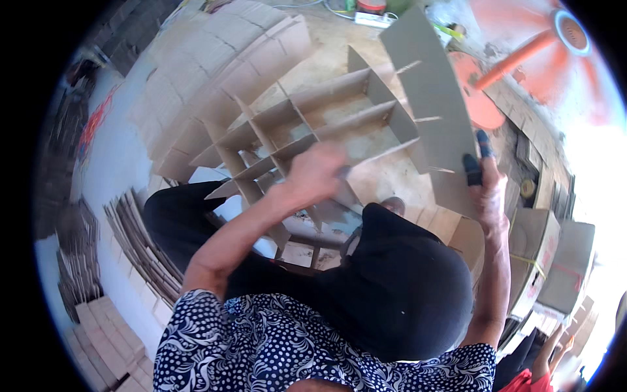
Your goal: The person sits at a low table and repeatedly inserts thin cardboard strips into pre-cut slots on a larger cardboard frame. They handle the strips one at a time, aligning and pushing them into place to form a grid-like structure.
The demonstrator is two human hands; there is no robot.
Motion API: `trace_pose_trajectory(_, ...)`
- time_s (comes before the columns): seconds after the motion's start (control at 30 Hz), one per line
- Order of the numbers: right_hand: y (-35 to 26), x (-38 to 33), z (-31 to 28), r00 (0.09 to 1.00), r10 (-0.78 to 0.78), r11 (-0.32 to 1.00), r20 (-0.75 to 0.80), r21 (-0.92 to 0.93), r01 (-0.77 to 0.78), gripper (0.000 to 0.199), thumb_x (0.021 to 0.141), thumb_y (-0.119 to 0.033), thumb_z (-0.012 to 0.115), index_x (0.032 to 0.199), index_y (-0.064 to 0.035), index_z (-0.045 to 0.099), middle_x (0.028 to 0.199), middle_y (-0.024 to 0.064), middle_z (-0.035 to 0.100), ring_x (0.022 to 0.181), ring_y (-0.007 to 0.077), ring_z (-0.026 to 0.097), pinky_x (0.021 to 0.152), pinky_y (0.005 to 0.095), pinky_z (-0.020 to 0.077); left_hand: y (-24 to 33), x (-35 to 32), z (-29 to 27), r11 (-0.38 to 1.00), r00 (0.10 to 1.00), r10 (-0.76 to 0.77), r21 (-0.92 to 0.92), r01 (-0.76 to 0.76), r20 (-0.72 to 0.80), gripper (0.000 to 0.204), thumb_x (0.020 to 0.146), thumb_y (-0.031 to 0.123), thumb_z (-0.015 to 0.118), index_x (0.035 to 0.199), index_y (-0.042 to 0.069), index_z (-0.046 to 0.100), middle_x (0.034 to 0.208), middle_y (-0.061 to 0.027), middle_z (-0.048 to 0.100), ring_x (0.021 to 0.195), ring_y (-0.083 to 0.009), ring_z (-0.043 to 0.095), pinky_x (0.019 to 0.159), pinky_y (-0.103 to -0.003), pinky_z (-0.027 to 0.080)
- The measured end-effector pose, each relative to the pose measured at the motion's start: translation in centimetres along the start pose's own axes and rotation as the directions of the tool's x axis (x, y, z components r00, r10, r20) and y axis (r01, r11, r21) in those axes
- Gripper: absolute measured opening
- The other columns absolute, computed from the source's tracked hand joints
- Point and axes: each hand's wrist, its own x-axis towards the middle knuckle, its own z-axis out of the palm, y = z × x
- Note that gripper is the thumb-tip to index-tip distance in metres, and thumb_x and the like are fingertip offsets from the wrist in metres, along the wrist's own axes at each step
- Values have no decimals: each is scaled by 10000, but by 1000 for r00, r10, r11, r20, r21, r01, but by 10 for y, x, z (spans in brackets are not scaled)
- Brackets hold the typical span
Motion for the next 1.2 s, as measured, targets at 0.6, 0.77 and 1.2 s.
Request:
trace_pose_trajectory(0.6,-32,93,66,926,-109,993,362,71,90,438,848,45,539,1280,-24,519,982,183,657,899,176,643,818,252,470,-2,31,48,993,972,-119,14,119,203,210,673,106,562,867,67,633,779,-174,646,752,-384,637,681,-494,507)
trace_pose_trajectory(0.77,-37,102,68,922,-142,989,360,80,121,623,709,104,520,1308,-67,496,907,216,626,846,303,632,779,290,483,-8,30,52,994,979,-104,-19,108,173,180,688,113,554,844,52,620,776,-181,644,763,-384,637,682,-494,505)
trace_pose_trajectory(1.2,-38,76,128,894,-100,980,438,-112,165,570,676,38,566,1233,-77,527,848,174,625,797,376,613,677,457,485,-5,31,46,991,965,-107,-53,123,241,208,703,72,566,891,-2,614,889,-207,640,800,-366,647,705,-453,520)
